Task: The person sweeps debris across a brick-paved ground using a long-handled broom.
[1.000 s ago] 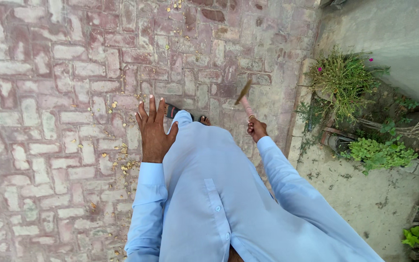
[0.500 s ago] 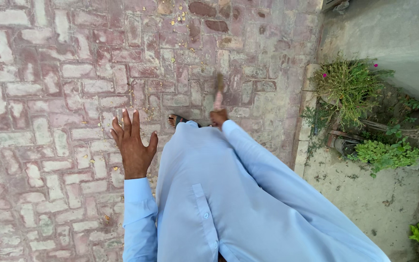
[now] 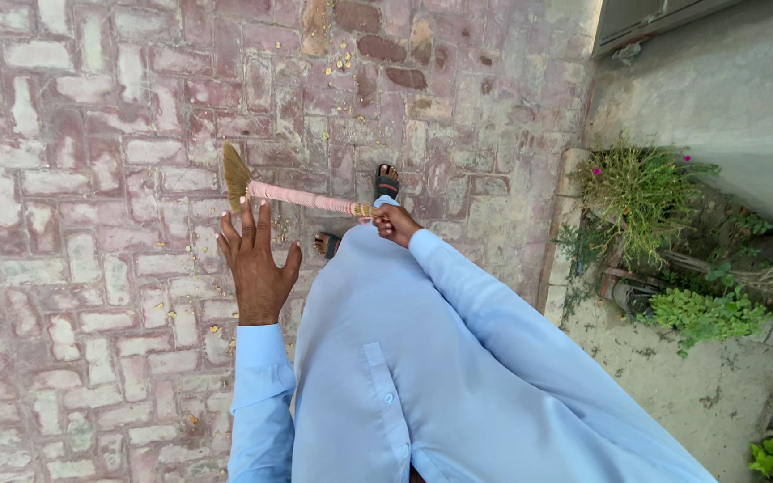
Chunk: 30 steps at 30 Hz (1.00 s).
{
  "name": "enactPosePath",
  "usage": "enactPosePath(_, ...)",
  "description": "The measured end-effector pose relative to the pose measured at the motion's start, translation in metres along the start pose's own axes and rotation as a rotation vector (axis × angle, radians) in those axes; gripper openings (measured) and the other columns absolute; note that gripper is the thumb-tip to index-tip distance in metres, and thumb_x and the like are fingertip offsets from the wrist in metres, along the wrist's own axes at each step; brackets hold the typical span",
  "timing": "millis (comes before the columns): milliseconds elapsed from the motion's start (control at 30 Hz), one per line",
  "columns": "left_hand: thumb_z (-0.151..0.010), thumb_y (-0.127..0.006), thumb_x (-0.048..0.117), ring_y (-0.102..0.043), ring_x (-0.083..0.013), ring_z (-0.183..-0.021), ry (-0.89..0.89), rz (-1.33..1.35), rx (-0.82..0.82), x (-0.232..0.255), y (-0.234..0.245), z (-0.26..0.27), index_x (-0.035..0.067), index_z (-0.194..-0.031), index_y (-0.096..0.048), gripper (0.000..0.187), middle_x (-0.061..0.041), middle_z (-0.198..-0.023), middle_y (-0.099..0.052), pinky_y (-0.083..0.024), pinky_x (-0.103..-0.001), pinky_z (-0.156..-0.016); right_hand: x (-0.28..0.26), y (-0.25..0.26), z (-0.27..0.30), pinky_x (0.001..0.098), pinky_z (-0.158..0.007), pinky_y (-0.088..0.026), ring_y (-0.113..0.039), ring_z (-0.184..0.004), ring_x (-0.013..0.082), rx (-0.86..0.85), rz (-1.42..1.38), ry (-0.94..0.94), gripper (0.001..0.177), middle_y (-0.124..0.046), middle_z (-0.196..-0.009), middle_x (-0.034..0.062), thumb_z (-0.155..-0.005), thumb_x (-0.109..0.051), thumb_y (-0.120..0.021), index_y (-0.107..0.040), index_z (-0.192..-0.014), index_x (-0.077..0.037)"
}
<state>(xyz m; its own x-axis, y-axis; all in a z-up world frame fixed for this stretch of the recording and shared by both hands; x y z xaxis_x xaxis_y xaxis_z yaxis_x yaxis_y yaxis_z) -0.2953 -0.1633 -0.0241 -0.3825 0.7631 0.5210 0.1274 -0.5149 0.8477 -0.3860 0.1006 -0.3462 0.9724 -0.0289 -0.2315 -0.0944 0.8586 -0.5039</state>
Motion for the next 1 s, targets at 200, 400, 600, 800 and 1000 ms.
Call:
enactPosePath(200,-0.086,-0.079,0.028,-0.018,-0.0509,-0.154,0.0,0.036,0.073,0.033,-0.01,-0.039,0.011,-0.16,-0.041,0.085,-0.019,-0.169,-0.029,-0.016,-0.068,-0.124,-0.039,0.067,0.061,0.0236,-0.044,-0.029,-0.032,-0.051,0.0056,0.138,-0.039,0.025,0.01,-0.045,-0.069,-0.0014,-0.095,-0.016,-0.053,-0.044,-0.091,-0.012)
enactPosePath(400,-0.085,-0.078,0.028,-0.019,-0.0499,-0.154,-0.012,0.068,0.088,0.065,-0.026,-0.07,0.011,-0.158,-0.042,0.083,-0.017,-0.169,-0.03,-0.017,-0.068,-0.125,-0.087,0.134,0.122,0.0271,-0.046,-0.034,-0.038,-0.052,0.0084,0.502,0.132,0.143,0.012,-0.05,-0.068,0.0005,-0.092,-0.007,-0.063,-0.057,-0.081,-0.004)
enactPosePath(600,-0.086,-0.078,0.028,-0.019,-0.0501,-0.154,0.033,0.048,0.072,0.071,-0.03,-0.081,0.011,-0.159,-0.042,0.083,-0.018,-0.17,-0.027,-0.017,-0.067,-0.124,-0.154,0.178,0.139,0.0308,-0.043,-0.038,-0.045,-0.049,0.0122,0.744,0.149,0.239,0.017,-0.051,-0.062,0.0025,-0.088,-0.005,-0.063,-0.054,-0.074,-0.005)
enactPosePath(800,-0.088,-0.077,0.03,-0.018,-0.0509,-0.155,0.094,0.049,0.091,0.068,-0.024,-0.076,0.009,-0.159,-0.042,0.082,-0.018,-0.17,-0.028,-0.017,-0.067,-0.125,-0.207,0.217,0.109,0.0318,-0.042,-0.041,-0.047,-0.047,0.0137,0.783,0.116,0.196,0.018,-0.05,-0.06,0.0028,-0.087,-0.005,-0.062,-0.05,-0.072,-0.005)
enactPosePath(1000,-0.088,-0.076,0.028,-0.019,-0.0518,-0.154,0.208,0.004,0.109,0.062,-0.013,-0.061,0.008,-0.158,-0.043,0.081,-0.021,-0.169,-0.029,-0.017,-0.067,-0.124,-0.209,0.168,0.042,0.034,-0.039,-0.031,-0.038,-0.045,0.0152,0.75,0.112,0.146,0.06,-0.038,-0.057,0.0012,-0.1,-0.055,-0.065,-0.036,-0.072,-0.009)
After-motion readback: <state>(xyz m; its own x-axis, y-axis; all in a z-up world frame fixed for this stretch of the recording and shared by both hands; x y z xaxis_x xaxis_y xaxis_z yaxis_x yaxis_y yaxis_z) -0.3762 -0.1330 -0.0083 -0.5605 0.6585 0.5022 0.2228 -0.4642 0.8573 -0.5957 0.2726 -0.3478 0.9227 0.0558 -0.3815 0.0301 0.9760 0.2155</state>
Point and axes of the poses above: each hand's wrist, its own z-axis away from the middle knuckle, its own y-axis out of the back of the hand, x = y × z, the point moved 8 cm from there along -z, towards the middle knuckle
